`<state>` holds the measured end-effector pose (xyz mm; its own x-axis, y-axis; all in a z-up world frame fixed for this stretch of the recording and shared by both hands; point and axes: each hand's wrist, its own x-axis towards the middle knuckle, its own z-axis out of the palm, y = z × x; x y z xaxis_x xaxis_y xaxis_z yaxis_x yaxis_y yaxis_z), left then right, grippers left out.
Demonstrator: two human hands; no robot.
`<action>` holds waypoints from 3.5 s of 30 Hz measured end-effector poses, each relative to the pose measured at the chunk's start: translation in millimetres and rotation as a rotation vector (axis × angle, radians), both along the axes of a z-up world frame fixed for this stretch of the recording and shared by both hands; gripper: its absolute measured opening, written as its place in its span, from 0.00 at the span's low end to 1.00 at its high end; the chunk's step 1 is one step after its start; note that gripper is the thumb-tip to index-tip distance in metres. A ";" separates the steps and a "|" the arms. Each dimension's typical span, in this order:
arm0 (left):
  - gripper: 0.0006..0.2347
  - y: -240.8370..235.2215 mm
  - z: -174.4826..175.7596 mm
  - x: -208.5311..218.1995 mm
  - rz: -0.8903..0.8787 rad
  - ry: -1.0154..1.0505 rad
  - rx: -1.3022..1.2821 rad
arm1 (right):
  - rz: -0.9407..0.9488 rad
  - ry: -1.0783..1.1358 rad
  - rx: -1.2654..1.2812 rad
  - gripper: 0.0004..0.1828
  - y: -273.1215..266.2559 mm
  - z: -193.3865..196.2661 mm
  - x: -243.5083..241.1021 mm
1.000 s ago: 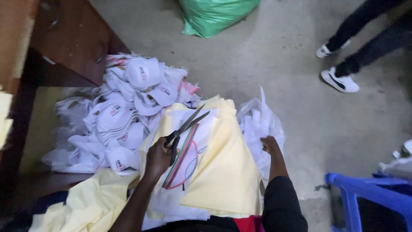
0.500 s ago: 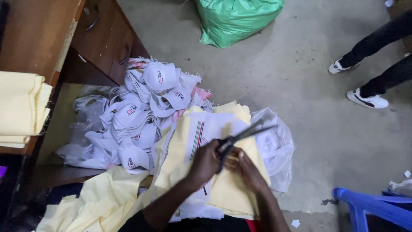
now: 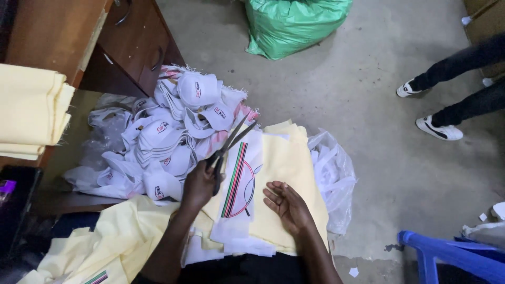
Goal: Cutting out printed patterns from yellow fabric pieces using scissors
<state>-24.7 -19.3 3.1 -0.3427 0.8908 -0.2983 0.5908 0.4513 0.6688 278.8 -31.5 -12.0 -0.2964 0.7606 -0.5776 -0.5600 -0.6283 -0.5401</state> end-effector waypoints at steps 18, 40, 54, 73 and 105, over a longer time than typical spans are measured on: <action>0.21 5.3 -18.8 14.1 -0.015 -0.069 -0.187 | 0.078 -0.324 0.036 0.15 -0.9 -3.2 -22.5; 0.12 -83.9 67.7 230.4 -0.934 0.196 0.393 | 0.196 0.436 -0.393 0.40 -16.2 -42.1 55.6; 0.15 -105.2 62.8 220.3 -0.772 -0.104 0.472 | -0.073 0.600 0.269 0.44 -9.8 -34.8 7.8; 0.12 -60.5 143.6 138.8 -0.641 -0.478 0.029 | 0.623 -1.002 0.804 0.19 3.4 -48.9 -69.3; 0.10 71.4 -67.5 8.0 -0.024 -0.323 -0.046 | 1.050 -1.617 1.064 0.27 51.7 -8.0 -106.6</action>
